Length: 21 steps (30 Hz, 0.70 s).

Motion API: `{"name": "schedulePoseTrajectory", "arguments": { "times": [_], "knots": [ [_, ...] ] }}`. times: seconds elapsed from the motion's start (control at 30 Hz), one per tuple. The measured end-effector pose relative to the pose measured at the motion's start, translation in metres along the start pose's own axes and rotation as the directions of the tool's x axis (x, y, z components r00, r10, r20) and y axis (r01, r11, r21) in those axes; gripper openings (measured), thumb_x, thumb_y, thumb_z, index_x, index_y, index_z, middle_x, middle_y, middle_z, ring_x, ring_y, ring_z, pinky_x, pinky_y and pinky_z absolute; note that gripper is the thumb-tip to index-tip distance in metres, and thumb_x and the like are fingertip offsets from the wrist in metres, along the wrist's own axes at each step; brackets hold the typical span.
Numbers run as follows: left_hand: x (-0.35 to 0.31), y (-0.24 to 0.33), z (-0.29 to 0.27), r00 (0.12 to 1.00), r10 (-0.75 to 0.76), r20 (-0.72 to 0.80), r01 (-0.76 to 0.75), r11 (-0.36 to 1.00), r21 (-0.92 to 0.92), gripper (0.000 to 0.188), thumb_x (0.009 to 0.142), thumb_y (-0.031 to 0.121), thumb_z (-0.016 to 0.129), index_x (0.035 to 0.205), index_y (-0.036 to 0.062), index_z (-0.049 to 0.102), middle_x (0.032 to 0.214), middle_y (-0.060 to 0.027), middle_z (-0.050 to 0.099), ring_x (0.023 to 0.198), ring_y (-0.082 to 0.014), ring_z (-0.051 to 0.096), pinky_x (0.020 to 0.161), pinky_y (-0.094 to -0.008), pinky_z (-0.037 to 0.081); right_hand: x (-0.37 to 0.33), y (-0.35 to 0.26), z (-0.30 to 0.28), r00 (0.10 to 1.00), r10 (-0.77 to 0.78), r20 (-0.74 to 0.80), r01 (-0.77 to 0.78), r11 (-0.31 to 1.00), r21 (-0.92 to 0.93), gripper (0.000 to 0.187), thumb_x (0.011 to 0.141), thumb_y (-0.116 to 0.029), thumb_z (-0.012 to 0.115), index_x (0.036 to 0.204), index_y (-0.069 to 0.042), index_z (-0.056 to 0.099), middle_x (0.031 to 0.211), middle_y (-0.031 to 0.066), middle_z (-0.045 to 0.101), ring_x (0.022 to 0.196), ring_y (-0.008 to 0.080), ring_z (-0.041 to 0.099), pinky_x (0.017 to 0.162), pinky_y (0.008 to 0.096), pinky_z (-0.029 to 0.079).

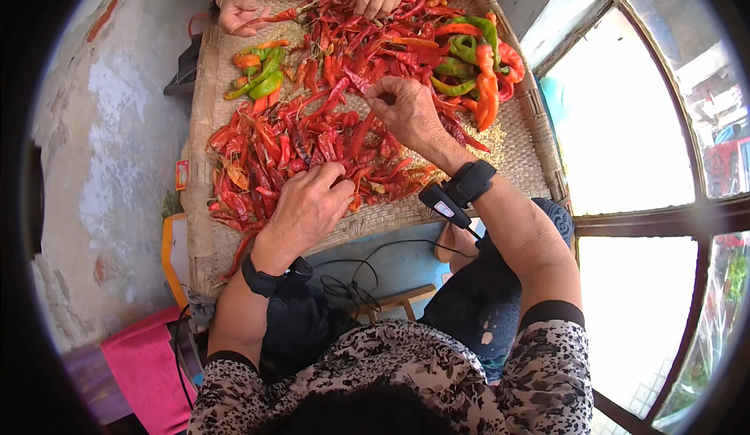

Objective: The person sorts through a pile of red and green peppers on a woven tray, picking up individual peppers to pull off the stems and break open the skins to release the seeds.

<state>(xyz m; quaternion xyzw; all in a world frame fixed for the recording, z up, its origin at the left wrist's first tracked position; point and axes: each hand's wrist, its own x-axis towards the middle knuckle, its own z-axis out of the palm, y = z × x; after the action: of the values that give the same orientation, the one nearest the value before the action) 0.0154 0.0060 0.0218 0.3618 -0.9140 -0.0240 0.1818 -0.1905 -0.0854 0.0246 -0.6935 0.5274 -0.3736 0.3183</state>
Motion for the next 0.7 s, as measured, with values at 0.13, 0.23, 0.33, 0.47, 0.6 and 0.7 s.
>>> {"name": "schedulePoseTrajectory", "arguments": {
  "times": [0.13, 0.23, 0.33, 0.47, 0.6, 0.7],
  "knots": [
    [-0.001, 0.001, 0.001, 1.000, 0.010, 0.025, -0.010, 1.000, -0.006, 0.010, 0.076, 0.005, 0.066, 0.081, 0.0027, 0.058, 0.090, -0.0101, 0.052, 0.081, -0.0242, 0.060, 0.068, -0.0359, 0.052, 0.007, -0.009, -0.037, 0.987, 0.103, 0.121, -0.118, 0.985, 0.124, 0.012, 0.087, -0.010, 0.063, 0.091, 0.001, 0.065, 0.072, 0.0049, 0.064, 0.065, 0.0090, 0.061, 0.057, 0.0256, 0.052],
    [0.001, 0.002, 0.002, 1.000, 0.025, 0.011, -0.025, 1.000, 0.004, 0.011, 0.075, 0.004, 0.066, 0.081, 0.0023, 0.056, 0.090, -0.0104, 0.051, 0.081, -0.0242, 0.060, 0.068, -0.0358, 0.052, 0.016, 0.002, -0.050, 0.991, 0.116, -0.070, -0.061, 0.840, 0.540, 0.022, 0.091, -0.013, 0.061, 0.105, 0.004, 0.061, 0.081, 0.0053, 0.065, 0.071, 0.0125, 0.064, 0.064, 0.0254, 0.055],
    [0.002, 0.002, 0.005, 0.999, 0.039, 0.000, -0.039, 0.999, 0.002, 0.012, 0.076, 0.004, 0.066, 0.081, 0.0019, 0.055, 0.091, -0.0107, 0.050, 0.080, -0.0241, 0.060, 0.067, -0.0352, 0.052, 0.022, 0.001, -0.059, 0.921, 0.119, -0.370, 0.114, 0.826, 0.552, 0.038, 0.089, -0.018, 0.063, 0.120, 0.002, 0.055, 0.083, 0.0098, 0.067, 0.077, 0.0177, 0.066, 0.069, 0.0322, 0.055],
    [0.000, 0.001, 0.005, 0.999, 0.024, 0.035, -0.024, 1.000, 0.007, 0.012, 0.076, 0.004, 0.066, 0.081, 0.0017, 0.055, 0.091, -0.0107, 0.050, 0.077, -0.0243, 0.060, 0.066, -0.0357, 0.052, 0.006, 0.018, -0.041, 0.982, -0.083, 0.171, 0.137, 0.933, -0.333, 0.037, 0.082, -0.019, 0.068, 0.113, 0.000, 0.058, 0.083, 0.0175, 0.066, 0.076, 0.0263, 0.066, 0.068, 0.0361, 0.053],
    [0.001, 0.002, 0.005, 0.999, 0.026, 0.021, -0.026, 1.000, -0.006, 0.012, 0.076, 0.004, 0.066, 0.081, 0.0018, 0.055, 0.090, -0.0109, 0.050, 0.077, -0.0247, 0.060, 0.065, -0.0362, 0.051, -0.004, 0.035, -0.012, 0.974, -0.016, 0.224, 0.101, 0.921, -0.376, 0.025, 0.082, -0.013, 0.065, 0.103, -0.001, 0.058, 0.085, 0.0159, 0.063, 0.078, 0.0290, 0.063, 0.068, 0.0359, 0.051],
    [0.004, 0.004, 0.004, 0.999, 0.038, 0.005, -0.038, 0.999, 0.021, 0.009, 0.071, 0.001, 0.062, 0.074, 0.0035, 0.053, 0.086, -0.0097, 0.049, 0.081, -0.0214, 0.060, 0.066, -0.0326, 0.052, -0.004, 0.052, -0.003, 0.967, -0.132, 0.218, 0.212, 0.892, -0.400, 0.025, 0.080, -0.009, 0.064, 0.102, -0.001, 0.058, 0.082, 0.0149, 0.062, 0.076, 0.0297, 0.062, 0.067, 0.0362, 0.050]
  ]
}}
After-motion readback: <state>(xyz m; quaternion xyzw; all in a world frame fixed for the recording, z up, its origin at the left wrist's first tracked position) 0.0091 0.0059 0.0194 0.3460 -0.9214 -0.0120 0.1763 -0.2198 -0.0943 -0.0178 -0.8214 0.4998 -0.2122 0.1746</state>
